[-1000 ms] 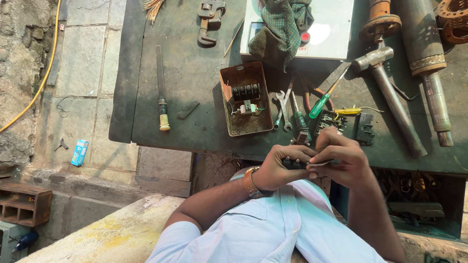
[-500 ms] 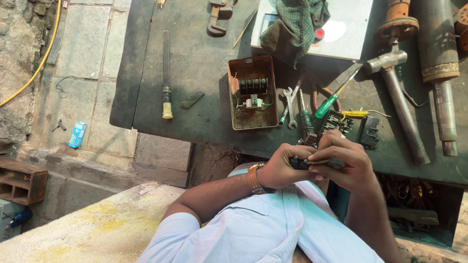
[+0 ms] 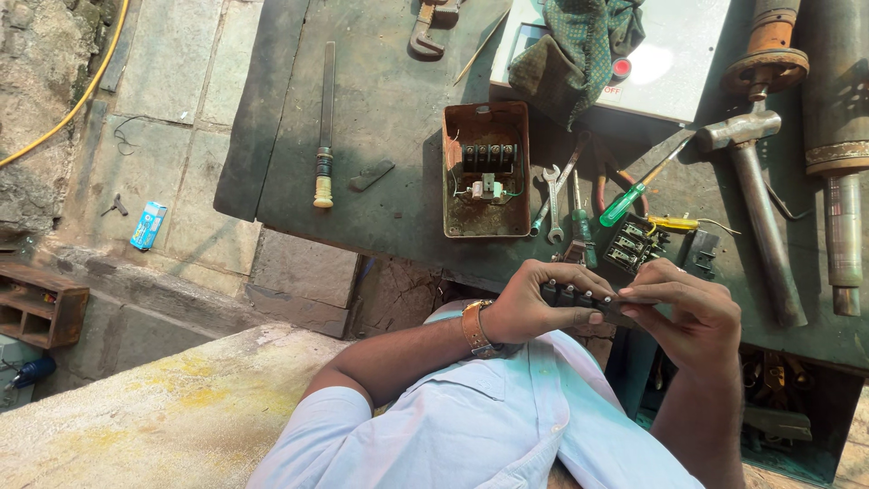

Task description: The person disassembles a black electrical component using a screwdriver, then retrieves a metal file from a drawer and uses it to scrape the terminals of a separate component. The person continues to manipulate the components and tools on the workbench.

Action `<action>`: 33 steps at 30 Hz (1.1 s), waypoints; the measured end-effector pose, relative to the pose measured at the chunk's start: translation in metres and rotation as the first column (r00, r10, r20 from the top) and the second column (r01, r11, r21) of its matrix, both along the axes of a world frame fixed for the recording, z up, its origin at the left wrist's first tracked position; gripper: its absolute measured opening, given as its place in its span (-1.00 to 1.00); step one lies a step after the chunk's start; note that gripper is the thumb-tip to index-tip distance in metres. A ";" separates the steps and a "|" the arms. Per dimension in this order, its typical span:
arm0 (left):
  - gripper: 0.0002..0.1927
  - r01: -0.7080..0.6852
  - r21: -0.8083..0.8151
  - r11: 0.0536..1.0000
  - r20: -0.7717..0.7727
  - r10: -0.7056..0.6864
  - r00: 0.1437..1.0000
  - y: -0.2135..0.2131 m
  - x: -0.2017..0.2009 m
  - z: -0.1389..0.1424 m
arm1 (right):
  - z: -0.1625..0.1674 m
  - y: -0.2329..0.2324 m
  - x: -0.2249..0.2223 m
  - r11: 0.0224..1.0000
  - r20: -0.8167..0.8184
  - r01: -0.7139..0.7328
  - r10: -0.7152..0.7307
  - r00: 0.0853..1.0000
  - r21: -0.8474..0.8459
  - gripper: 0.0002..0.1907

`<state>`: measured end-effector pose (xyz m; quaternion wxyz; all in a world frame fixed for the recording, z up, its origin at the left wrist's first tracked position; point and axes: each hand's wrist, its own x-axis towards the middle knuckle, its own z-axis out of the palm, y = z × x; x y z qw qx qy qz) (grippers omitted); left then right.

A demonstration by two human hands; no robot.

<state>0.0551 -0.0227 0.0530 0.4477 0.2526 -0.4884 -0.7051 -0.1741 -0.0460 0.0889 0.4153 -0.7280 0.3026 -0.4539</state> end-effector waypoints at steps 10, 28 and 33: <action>-0.75 -0.018 -0.091 0.996 0.092 0.026 0.995 0.004 -0.003 -0.009 | -0.001 0.002 0.011 0.995 -0.178 0.044 -0.027 0.984 0.089 -0.78; -0.75 -0.068 -0.106 0.992 0.058 0.074 0.996 0.004 -0.003 -0.020 | 0.004 -0.005 0.018 0.999 -0.260 -0.036 0.026 0.965 -0.032 -0.74; -0.82 -0.014 -0.047 0.999 0.130 0.020 0.991 0.005 -0.005 -0.022 | 0.005 -0.009 0.025 0.994 -0.286 -0.092 0.075 0.955 -0.049 -0.76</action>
